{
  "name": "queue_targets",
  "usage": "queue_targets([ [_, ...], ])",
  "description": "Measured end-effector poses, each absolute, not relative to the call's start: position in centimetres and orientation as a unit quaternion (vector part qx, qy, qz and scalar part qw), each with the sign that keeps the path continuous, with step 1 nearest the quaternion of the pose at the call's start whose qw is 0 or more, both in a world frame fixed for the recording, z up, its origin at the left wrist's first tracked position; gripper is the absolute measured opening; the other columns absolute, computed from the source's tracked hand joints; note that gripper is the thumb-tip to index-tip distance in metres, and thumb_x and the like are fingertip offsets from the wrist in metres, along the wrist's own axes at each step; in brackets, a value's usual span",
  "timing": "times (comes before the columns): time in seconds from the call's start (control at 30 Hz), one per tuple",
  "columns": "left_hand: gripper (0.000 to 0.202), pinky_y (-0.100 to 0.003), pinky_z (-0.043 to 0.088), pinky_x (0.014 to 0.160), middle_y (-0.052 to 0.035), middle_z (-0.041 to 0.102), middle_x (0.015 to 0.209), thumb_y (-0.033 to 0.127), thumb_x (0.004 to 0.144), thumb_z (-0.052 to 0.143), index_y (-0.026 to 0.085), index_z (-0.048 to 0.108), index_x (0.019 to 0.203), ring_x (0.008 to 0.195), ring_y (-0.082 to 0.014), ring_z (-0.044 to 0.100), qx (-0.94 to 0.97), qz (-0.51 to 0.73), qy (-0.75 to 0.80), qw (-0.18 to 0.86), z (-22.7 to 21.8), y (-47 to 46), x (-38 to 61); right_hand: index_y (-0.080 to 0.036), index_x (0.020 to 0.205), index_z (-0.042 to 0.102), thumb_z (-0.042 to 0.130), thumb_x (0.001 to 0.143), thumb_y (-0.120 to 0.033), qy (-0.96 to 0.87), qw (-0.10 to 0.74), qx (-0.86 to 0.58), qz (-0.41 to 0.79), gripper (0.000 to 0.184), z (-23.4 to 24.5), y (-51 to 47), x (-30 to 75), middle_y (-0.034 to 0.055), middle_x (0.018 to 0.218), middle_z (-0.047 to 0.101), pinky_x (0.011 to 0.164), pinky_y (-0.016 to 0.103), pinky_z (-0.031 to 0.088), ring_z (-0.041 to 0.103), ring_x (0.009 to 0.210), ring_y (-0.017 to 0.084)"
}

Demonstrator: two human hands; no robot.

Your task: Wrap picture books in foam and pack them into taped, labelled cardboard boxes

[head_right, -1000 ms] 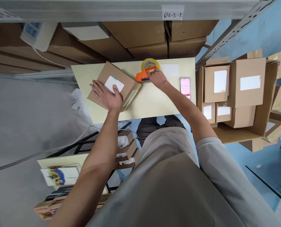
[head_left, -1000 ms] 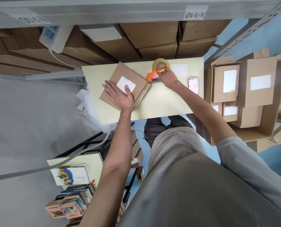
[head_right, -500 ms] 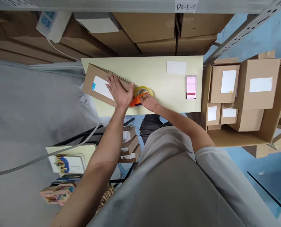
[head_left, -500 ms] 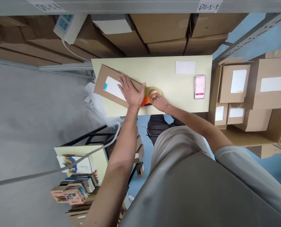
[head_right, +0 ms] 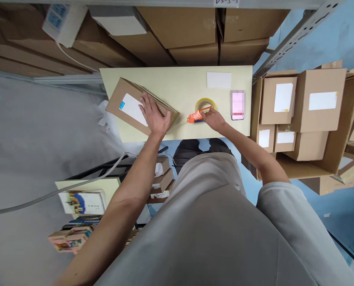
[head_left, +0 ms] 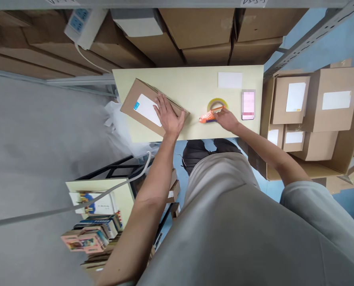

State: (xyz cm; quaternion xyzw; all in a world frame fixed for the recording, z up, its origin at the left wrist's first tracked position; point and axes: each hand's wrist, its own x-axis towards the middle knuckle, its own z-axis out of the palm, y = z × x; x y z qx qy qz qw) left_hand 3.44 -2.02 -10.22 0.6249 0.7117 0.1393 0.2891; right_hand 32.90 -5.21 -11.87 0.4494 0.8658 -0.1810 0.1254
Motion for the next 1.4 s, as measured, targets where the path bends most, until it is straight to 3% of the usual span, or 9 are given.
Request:
queue_targets([
  [0.23, 0.106, -0.056, -0.011, 0.146, -0.0184, 0.017, 0.195, 0.05, 0.093, 0.077, 0.012, 0.034, 0.183, 0.184, -0.0348, -0.001, 0.651, 0.133, 0.679, 0.312, -9.4, -4.2, 3.9, 0.003, 0.149, 0.064, 0.042, 0.101, 0.002, 0.887, 0.147, 0.41, -0.153, 0.053, -11.4, -0.9, 30.0, 0.0198, 0.123, 0.087, 0.123, 0.049, 0.051, 0.082, 0.114, 0.03],
  [0.53, 0.1, -0.054, -0.013, 0.147, -0.0143, 0.017, 0.195, 0.048, 0.096, 0.072, 0.013, 0.036, 0.182, 0.184, -0.0316, -0.001, 0.645, 0.126, 0.673, 0.341, -7.4, -6.6, 4.5, -0.001, 0.147, 0.063, 0.045, 0.101, 0.002, 0.907, 0.19, 0.34, -0.159, 0.049, -10.0, -1.5, 30.1, 0.0183, 0.129, 0.085, 0.133, 0.046, 0.043, 0.079, 0.122, 0.028],
  [0.8, 0.112, -0.056, -0.011, 0.147, -0.0236, 0.006, 0.194, 0.05, 0.094, 0.076, 0.002, 0.027, 0.183, 0.183, -0.0353, -0.007, 0.64, 0.123, 0.68, 0.336, -7.5, -7.8, 4.8, -0.001, 0.145, 0.063, 0.042, 0.104, 0.001, 0.913, 0.166, 0.317, -0.196, 0.047, -9.9, -1.4, 31.3, 0.0182, 0.129, 0.085, 0.13, 0.048, 0.047, 0.078, 0.124, 0.027],
  [0.97, 0.109, -0.054, -0.009, 0.148, -0.0229, 0.006, 0.195, 0.051, 0.095, 0.073, 0.002, 0.029, 0.182, 0.183, -0.0353, -0.008, 0.659, 0.114, 0.66, 0.343, -7.6, -8.2, 4.5, -0.007, 0.115, 0.07, 0.025, 0.1, 0.006, 0.911, 0.142, 0.332, -0.201, 0.049, -10.0, 0.3, 35.1, 0.0128, 0.104, 0.087, 0.123, 0.035, 0.048, 0.08, 0.113, 0.018],
  [1.03, 0.11, -0.055, -0.008, 0.148, -0.022, 0.006, 0.195, 0.051, 0.094, 0.073, 0.004, 0.029, 0.182, 0.183, -0.0349, -0.008, 0.658, 0.115, 0.661, 0.342, -7.6, -8.3, 4.4, -0.006, 0.114, 0.07, 0.029, 0.103, 0.001, 0.907, 0.145, 0.345, -0.192, 0.043, -10.2, 0.6, 36.0, 0.0154, 0.104, 0.088, 0.122, 0.039, 0.051, 0.081, 0.113, 0.021],
  [1.1, 0.111, -0.056, -0.008, 0.148, -0.0226, 0.007, 0.194, 0.052, 0.094, 0.073, 0.003, 0.028, 0.182, 0.183, -0.0353, -0.007, 0.658, 0.116, 0.662, 0.34, -7.6, -8.3, 4.4, 0.0, 0.127, 0.069, 0.043, 0.108, -0.014, 0.904, 0.151, 0.353, -0.188, 0.035, -10.3, 0.5, 35.9, 0.0213, 0.112, 0.087, 0.124, 0.048, 0.052, 0.081, 0.117, 0.029],
  [1.17, 0.111, -0.057, -0.008, 0.148, -0.0236, 0.008, 0.194, 0.052, 0.094, 0.072, 0.001, 0.028, 0.181, 0.183, -0.0364, -0.008, 0.663, 0.113, 0.657, 0.34, -7.8, -8.3, 4.3, 0.007, 0.142, 0.063, 0.051, 0.111, -0.031, 0.901, 0.152, 0.363, -0.182, 0.05, -10.4, 0.3, 35.1, 0.0257, 0.118, 0.086, 0.128, 0.055, 0.05, 0.081, 0.121, 0.035],
  [1.27, 0.112, -0.057, -0.009, 0.148, -0.0233, 0.009, 0.195, 0.053, 0.095, 0.071, 0.0, 0.025, 0.182, 0.183, -0.0363, -0.01, 0.675, 0.112, 0.649, 0.333, -8.2, -8.3, 4.1, 0.008, 0.149, 0.061, 0.046, 0.116, -0.051, 0.897, 0.144, 0.382, -0.167, 0.07, -10.7, -0.1, 33.4, 0.0259, 0.117, 0.085, 0.129, 0.061, 0.048, 0.081, 0.121, 0.039],
  [1.4, 0.117, -0.053, -0.01, 0.149, -0.0233, 0.007, 0.195, 0.057, 0.095, 0.073, 0.001, 0.022, 0.184, 0.183, -0.0373, -0.008, 0.681, 0.12, 0.646, 0.322, -9.0, -8.3, 3.8, 0.003, 0.145, 0.068, 0.031, 0.119, -0.061, 0.886, 0.095, 0.422, -0.169, 0.078, -11.5, -0.5, 30.4, 0.0234, 0.108, 0.086, 0.126, 0.06, 0.051, 0.083, 0.114, 0.039],
])
